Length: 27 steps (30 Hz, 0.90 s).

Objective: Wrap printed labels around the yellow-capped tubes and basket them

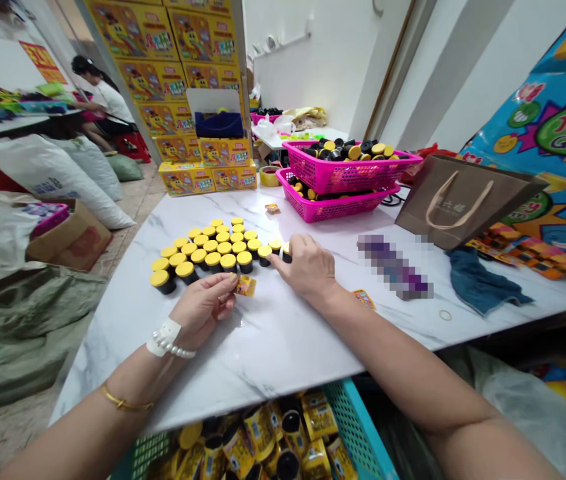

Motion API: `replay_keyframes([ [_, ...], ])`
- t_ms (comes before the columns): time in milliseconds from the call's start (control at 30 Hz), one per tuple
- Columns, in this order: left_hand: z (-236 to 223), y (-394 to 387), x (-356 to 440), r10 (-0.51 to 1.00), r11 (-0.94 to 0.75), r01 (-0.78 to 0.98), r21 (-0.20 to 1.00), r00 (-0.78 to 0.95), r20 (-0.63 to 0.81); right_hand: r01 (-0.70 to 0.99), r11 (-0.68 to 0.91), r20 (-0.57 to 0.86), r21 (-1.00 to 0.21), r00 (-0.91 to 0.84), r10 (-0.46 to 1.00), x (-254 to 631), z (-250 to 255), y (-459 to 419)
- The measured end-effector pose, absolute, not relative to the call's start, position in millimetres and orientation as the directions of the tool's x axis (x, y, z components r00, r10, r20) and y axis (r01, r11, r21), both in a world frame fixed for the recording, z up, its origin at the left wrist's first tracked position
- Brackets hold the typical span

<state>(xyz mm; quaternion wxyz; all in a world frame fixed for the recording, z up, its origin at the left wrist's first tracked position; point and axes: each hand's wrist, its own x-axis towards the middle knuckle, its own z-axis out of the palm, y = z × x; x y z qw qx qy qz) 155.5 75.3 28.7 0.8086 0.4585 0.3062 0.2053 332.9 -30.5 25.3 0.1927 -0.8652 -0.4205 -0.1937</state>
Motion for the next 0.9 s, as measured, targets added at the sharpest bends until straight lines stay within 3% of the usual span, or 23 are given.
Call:
replay_keyframes([
  [100, 31.3, 75.9, 155.2, 0.601, 0.529, -0.057, 0.847, 0.729, -0.327, 0.815, -0.545, 0.475, -0.198, 0.566, 0.674, 342.1, 23.2, -27.7],
  [167, 33.8, 77.7, 154.7, 0.592, 0.565, -0.067, 0.822, 0.728, -0.347, 0.807, -0.519, 0.412, -0.282, 0.59, 0.694, 346.6, 23.0, -28.2],
  [267, 36.3, 81.4, 154.4, 0.578, 0.625, -0.097, 0.774, 0.724, -0.377, 0.672, -0.346, 0.269, -0.655, 0.635, 0.724, 347.0, 27.1, -32.6],
  [333, 36.7, 83.4, 154.9, 0.573, 0.665, -0.132, 0.735, 0.721, -0.389, 0.365, -0.102, 0.131, -0.925, 0.559, 0.818, 342.9, 32.0, -36.4],
  [367, 36.6, 84.1, 155.2, 0.57, 0.682, -0.15, 0.716, 0.722, -0.392, 0.181, 0.004, 0.095, -0.983, 0.496, 0.863, 339.8, 34.6, -37.9],
  [433, 36.2, 84.6, 156.2, 0.559, 0.708, -0.17, 0.685, 0.727, -0.398, -0.062, 0.135, 0.097, -0.989, 0.417, 0.904, 332.3, 39.1, -39.6],
  [500, 36.1, 84.1, 157.1, 0.547, 0.726, -0.171, 0.666, 0.731, -0.409, -0.104, 0.198, 0.14, -0.975, 0.409, 0.902, 325.0, 41.6, -39.2],
  [767, 38.5, 82.3, 157.7, 0.532, 0.751, -0.193, 0.632, 0.744, -0.405, 0.064, 0.146, 0.159, -0.987, 0.43, 0.889, 315.5, 33.9, -33.7],
  [900, 37.2, 82.8, 158.0, 0.528, 0.752, -0.188, 0.632, 0.746, -0.406, 0.167, 0.216, 0.27, -0.962, 0.452, 0.85, 308.5, 29.5, -36.0],
])
